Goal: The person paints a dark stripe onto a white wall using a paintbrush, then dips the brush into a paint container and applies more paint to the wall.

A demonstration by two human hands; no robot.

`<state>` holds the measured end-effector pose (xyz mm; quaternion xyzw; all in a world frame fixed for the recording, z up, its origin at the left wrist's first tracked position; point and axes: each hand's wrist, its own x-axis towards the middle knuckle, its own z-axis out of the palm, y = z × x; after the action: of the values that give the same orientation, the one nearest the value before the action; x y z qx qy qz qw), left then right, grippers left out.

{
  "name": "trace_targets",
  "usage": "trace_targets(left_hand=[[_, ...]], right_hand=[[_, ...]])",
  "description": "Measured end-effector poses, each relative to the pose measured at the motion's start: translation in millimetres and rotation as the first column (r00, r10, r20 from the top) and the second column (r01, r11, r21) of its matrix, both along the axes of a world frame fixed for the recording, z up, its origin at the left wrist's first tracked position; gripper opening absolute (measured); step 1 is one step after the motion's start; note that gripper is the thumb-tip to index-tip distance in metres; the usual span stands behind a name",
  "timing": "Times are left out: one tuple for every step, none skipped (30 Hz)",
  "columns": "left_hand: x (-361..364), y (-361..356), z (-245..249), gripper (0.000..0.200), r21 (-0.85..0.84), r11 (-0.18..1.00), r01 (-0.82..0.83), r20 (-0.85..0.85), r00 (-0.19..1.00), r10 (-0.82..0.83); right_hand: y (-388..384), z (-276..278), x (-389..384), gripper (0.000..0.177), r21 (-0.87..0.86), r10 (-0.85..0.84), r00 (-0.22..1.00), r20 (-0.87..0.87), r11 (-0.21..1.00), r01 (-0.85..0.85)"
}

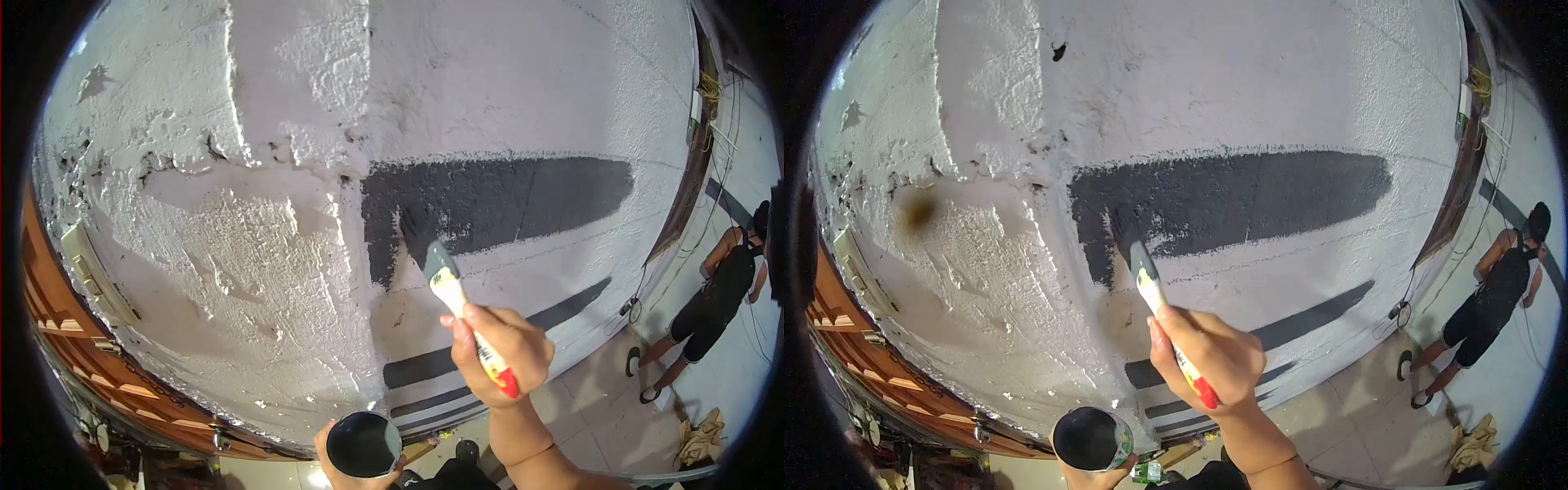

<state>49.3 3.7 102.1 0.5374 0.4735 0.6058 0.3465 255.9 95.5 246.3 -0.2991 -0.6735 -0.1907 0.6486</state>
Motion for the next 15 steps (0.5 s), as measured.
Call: trace_targets(left_hand=[[-0.2,1.0,-1.5,0.103,0.02,1.0,-0.006,0.005,1.0,0.006],[-1.3,1.9,-1.6,0.103,0.019,1.0,-0.001,-0.028,1.0,0.001],[-2.9,3.1,-1.0,0.103,0.018,1.0,0.004,-0.061,0.998,-0.003],[-3.9,3.8,-0.6,0.103,0.015,1.0,0.011,-0.096,0.995,-0.009],[-4.5,3.9,-0.3,0.103,0.021,1.0,0.007,-0.09,0.996,-0.005],[-4.4,4.6,-0.1,0.103,0.026,1.0,0.006,-0.085,0.996,-0.003],[-4.8,4.5,-0.1,0.103,0.029,1.0,0.006,-0.083,0.997,-0.004],[-5.5,4.8,-0.9,0.103,0.025,1.0,0.005,-0.087,0.996,-0.003],[-6.7,5.2,-2.2,0.104,0.02,1.0,0.004,-0.091,0.996,-0.002],[-7.7,4.7,-3.6,0.104,0.014,1.0,0.003,-0.096,0.995,-0.002],[-8.2,4.4,-5.6,0.105,0.024,0.999,0.022,-0.058,0.998,-0.02],[-8.7,4.7,-8.1,0.106,0.038,0.998,0.039,-0.02,0.999,-0.039],[-9.1,5.1,-9.4,0.106,0.053,0.997,0.055,0.02,0.998,-0.056],[-9.6,5.5,-8.8,0.107,0.042,0.998,0.054,0.011,0.998,-0.055],[-10.0,4.7,-7.7,0.107,0.03,0.998,0.052,0.003,0.999,-0.052]], right_hand=[[0.3,-4.3,-1.7,0.019,-0.019,-0.006,1.0,0.026,1.0,0.006],[-1.4,-11.2,-0.7,0.019,-0.046,0.006,1.0,0.029,0.999,-0.005],[-4.8,-14.8,1.1,0.019,-0.056,0.01,1.0,0.026,0.998,-0.008],[-8.5,-18.0,3.3,0.02,-0.067,0.012,1.0,0.023,0.998,-0.011],[-11.3,-19.2,3.7,0.02,-0.081,0.012,1.0,0.015,0.997,-0.011],[-14.2,-16.9,2.5,0.02,-0.049,0.013,1.0,-0.027,0.999,-0.015],[-15.6,-12.1,1.1,0.02,-0.013,-0.002,1.0,-0.023,1.0,0.001],[-14.0,-3.9,0.1,0.02,0.023,-0.018,1.0,-0.019,1.0,0.018],[-11.0,3.3,-0.2,0.02,0.058,-0.034,0.999,-0.016,0.998,0.035],[-6.4,7.2,0.3,0.023,0.08,-0.045,0.999,0.01,0.996,0.044],[-4.0,8.0,0.9,0.024,0.065,-0.036,0.999,0.032,0.997,0.033],[-1.5,8.4,1.4,0.025,0.053,-0.025,0.998,0.054,0.998,0.022],[0.9,8.0,1.7,0.025,0.041,-0.013,0.997,0.077,0.999,0.01],[0.8,2.6,2.9,0.027,0.025,-0.009,0.996,0.09,1.0,0.006],[-2.3,-0.9,4.5,0.026,0.01,-0.01,0.996,0.094,1.0,0.009]])
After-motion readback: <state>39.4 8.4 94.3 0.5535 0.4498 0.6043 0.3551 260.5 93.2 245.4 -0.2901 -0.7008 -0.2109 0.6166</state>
